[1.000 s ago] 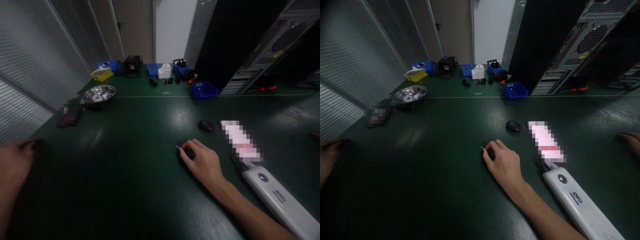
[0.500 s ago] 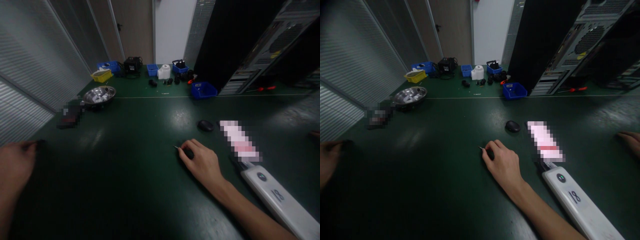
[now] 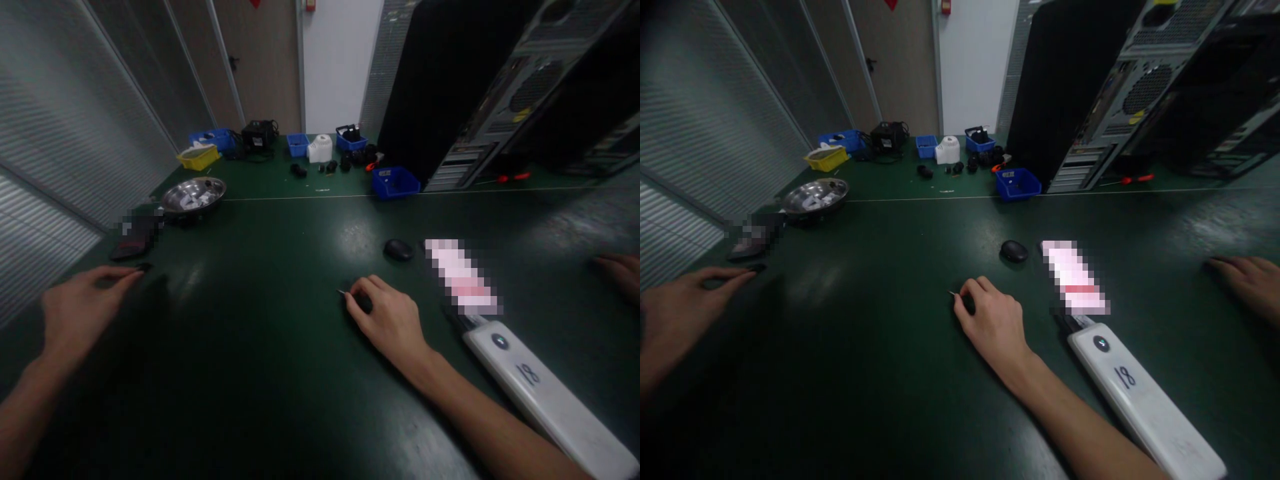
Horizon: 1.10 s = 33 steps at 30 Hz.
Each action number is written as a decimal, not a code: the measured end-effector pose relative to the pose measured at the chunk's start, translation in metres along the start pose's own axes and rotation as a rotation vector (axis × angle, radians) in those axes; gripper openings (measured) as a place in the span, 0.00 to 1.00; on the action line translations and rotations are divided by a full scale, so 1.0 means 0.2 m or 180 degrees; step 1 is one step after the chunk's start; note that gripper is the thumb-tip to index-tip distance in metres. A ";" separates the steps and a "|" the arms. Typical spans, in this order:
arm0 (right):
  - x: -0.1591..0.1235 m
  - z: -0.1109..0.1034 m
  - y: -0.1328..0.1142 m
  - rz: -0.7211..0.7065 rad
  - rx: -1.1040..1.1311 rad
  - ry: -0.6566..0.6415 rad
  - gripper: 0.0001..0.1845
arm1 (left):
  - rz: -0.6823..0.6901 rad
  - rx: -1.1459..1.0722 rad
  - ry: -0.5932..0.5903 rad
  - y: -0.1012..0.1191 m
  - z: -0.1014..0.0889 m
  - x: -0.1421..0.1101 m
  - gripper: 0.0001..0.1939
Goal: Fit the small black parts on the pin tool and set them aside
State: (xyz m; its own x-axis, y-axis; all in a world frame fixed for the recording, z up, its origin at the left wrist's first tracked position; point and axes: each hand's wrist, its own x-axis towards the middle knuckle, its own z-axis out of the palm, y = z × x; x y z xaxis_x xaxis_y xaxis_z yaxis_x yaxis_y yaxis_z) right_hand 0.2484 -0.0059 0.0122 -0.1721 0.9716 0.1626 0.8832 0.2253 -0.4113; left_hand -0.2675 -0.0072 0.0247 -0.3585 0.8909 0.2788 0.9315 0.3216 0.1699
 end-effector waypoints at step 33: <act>-0.02 0.01 -0.03 -0.0762 0.0569 -0.0318 0.09 | 0.2371 -0.2644 -0.1534 1.25 0.22 -0.49 0.11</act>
State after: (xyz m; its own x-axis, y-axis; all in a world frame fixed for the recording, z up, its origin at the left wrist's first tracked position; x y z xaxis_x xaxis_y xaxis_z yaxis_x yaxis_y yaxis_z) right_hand 0.2432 -0.0103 0.0118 -0.4158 0.8897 0.1887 0.7232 0.4493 -0.5245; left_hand 0.0024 0.0007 -0.0020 0.4721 0.8546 0.2163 0.5130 -0.4659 0.7210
